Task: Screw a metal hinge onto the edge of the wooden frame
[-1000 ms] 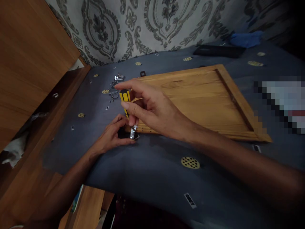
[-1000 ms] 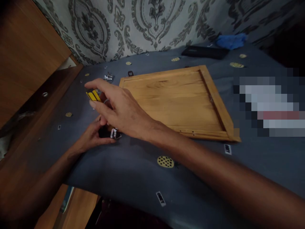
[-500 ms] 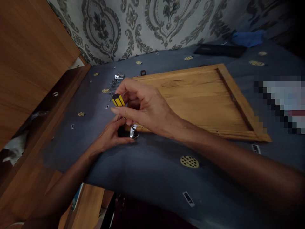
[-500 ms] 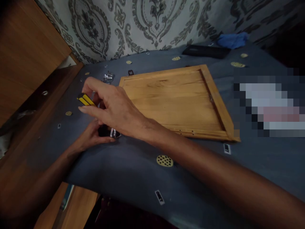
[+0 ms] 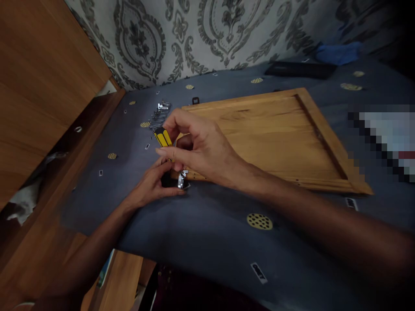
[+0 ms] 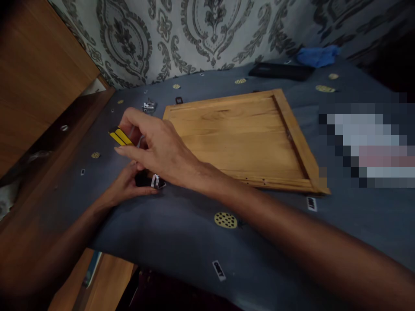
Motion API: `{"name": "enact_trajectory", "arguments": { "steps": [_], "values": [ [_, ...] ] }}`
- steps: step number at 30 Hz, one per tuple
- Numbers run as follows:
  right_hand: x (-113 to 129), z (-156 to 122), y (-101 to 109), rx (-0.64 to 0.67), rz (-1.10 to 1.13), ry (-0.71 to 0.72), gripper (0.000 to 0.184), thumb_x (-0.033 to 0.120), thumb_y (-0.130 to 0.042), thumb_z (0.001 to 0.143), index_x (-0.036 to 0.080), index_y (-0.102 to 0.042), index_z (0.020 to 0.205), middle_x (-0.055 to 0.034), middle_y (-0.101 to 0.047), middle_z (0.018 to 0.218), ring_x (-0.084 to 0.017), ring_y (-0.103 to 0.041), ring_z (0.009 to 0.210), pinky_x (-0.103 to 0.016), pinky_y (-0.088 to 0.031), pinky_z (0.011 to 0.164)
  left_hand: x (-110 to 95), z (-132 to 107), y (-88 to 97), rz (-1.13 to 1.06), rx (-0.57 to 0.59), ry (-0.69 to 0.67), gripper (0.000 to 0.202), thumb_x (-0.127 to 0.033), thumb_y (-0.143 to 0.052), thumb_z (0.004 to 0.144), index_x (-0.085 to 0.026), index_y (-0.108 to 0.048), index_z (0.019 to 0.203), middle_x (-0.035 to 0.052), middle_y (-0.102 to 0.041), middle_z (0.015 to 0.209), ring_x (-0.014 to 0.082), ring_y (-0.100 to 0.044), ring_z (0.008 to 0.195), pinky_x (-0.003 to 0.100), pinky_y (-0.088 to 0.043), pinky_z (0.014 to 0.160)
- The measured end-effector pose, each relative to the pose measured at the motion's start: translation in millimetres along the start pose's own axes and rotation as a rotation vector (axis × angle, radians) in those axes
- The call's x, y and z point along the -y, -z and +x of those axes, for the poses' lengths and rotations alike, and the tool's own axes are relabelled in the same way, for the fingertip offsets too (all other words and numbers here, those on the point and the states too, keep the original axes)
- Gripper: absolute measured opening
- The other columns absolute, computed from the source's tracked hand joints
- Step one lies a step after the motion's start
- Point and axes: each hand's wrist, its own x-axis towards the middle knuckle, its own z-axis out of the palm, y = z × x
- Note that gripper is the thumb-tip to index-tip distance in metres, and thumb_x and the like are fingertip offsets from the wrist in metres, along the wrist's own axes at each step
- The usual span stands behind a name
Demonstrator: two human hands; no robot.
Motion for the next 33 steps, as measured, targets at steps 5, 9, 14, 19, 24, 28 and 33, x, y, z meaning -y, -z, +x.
{"name": "enact_trajectory", "arguments": {
  "steps": [5,9,14,19,24,28,33],
  "values": [
    [-2,-2,-2,-0.045,0.013,0.003,0.022,0.021,-0.067,0.092,0.024,-0.045,0.090,0.0043,-0.052,0.085,-0.008,-0.055,0.066,-0.019,-0.049,0.055,-2,1,1.2,-0.027,0.005,-0.040,0.062,-0.059,-0.083,0.081,-0.032,-0.065,0.134,0.0066,-0.058,0.145,0.0317,-0.053,0.138,0.049,-0.046,0.116],
    [-2,-3,-4,-0.058,-0.025,0.011,0.023,0.022,-0.068,0.091,0.024,-0.045,0.089,0.0037,-0.054,0.084,-0.011,-0.058,0.074,-0.021,-0.051,0.060,-1,0,1.0,-0.023,0.007,-0.035,0.060,-0.060,-0.082,0.081,-0.030,-0.066,0.130,0.0072,-0.060,0.139,0.0307,-0.057,0.132,0.047,-0.049,0.112],
    [1,-3,-4,-0.042,-0.062,-0.017,0.019,0.022,-0.069,0.091,0.023,-0.050,0.094,0.0034,-0.056,0.085,-0.012,-0.059,0.075,-0.023,-0.051,0.064,3,-1,-1.4,-0.021,-0.016,-0.011,0.061,-0.063,-0.084,0.076,-0.026,-0.070,0.122,0.0087,-0.064,0.132,0.0322,-0.059,0.125,0.049,-0.051,0.108],
    [11,2,5,0.180,-0.046,-0.063,0.008,0.011,-0.061,0.093,0.018,-0.061,0.093,0.0022,-0.060,0.081,-0.013,-0.062,0.075,-0.025,-0.050,0.068,4,-2,-2.7,-0.034,-0.036,0.047,0.065,-0.064,-0.086,0.074,-0.023,-0.071,0.122,0.0107,-0.065,0.130,0.0346,-0.061,0.122,0.054,-0.049,0.110],
    [11,1,4,0.191,0.081,-0.095,0.013,0.007,-0.063,0.092,0.018,-0.057,0.087,0.0050,-0.059,0.076,-0.008,-0.058,0.060,-0.022,-0.048,0.060,5,-3,-1.7,-0.056,-0.024,0.078,0.061,-0.065,-0.086,0.073,-0.022,-0.072,0.114,0.0108,-0.067,0.125,0.0355,-0.060,0.121,0.057,-0.050,0.109],
    [8,-2,-1,0.143,0.058,-0.101,0.015,0.009,-0.066,0.091,0.019,-0.055,0.090,0.0046,-0.061,0.084,-0.005,-0.058,0.059,-0.020,-0.046,0.055,4,-2,-0.6,-0.060,0.003,0.080,0.058,-0.064,-0.084,0.076,-0.022,-0.072,0.115,0.0103,-0.068,0.124,0.0358,-0.060,0.121,0.060,-0.047,0.110],
    [8,0,3,0.159,0.027,-0.065,0.012,0.009,-0.060,0.094,0.020,-0.057,0.096,0.0043,-0.062,0.082,-0.007,-0.061,0.063,-0.019,-0.046,0.055,5,-2,-1.5,-0.061,-0.039,0.051,0.063,-0.065,-0.086,0.073,-0.022,-0.071,0.116,0.0108,-0.067,0.124,0.0351,-0.060,0.122,0.058,-0.048,0.112]
  ]
}}
